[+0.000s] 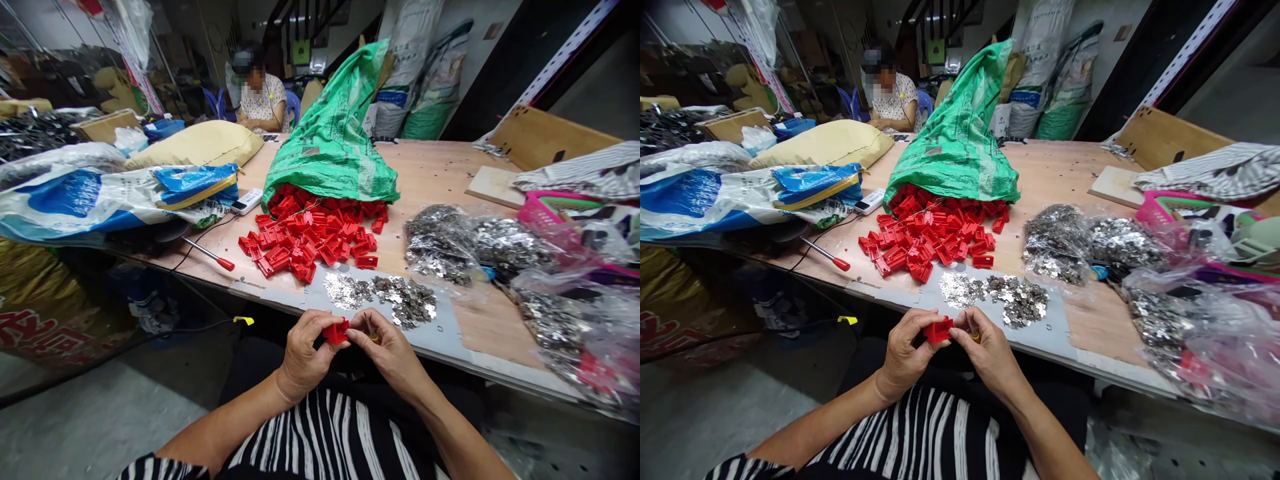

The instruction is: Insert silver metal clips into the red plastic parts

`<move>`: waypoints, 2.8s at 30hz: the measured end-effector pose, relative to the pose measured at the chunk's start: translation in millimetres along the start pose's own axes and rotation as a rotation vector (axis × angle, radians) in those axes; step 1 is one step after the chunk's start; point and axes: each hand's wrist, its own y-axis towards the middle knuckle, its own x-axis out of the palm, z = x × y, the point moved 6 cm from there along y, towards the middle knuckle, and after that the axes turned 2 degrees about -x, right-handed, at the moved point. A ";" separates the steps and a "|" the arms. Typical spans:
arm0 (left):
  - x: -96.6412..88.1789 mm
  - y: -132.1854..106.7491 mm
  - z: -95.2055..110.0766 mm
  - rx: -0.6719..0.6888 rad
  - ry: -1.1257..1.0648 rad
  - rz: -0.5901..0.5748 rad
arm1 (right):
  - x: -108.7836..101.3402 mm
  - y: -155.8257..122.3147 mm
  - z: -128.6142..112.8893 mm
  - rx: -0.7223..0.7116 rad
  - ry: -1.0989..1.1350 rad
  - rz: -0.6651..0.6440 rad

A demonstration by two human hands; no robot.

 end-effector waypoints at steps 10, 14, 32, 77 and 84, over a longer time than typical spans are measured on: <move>14.4 -6.3 0.6 -0.012 -0.101 -0.127 | 8.8 -10.3 12.2 0.186 0.290 -0.124; 18.6 -11.9 -4.3 -0.065 -0.148 -0.167 | 10.3 -22.4 21.0 0.198 0.332 -0.136; 27.3 -17.0 -27.6 -0.354 -0.584 -0.251 | 21.3 -34.4 28.1 0.292 0.702 -0.197; 24.6 -15.0 -57.1 -0.742 -0.795 -0.026 | -31.6 23.3 -2.0 -0.172 -0.500 0.082; 27.3 -13.2 -52.3 -0.724 -0.825 -0.060 | -13.6 6.9 -21.9 -0.243 -0.459 0.039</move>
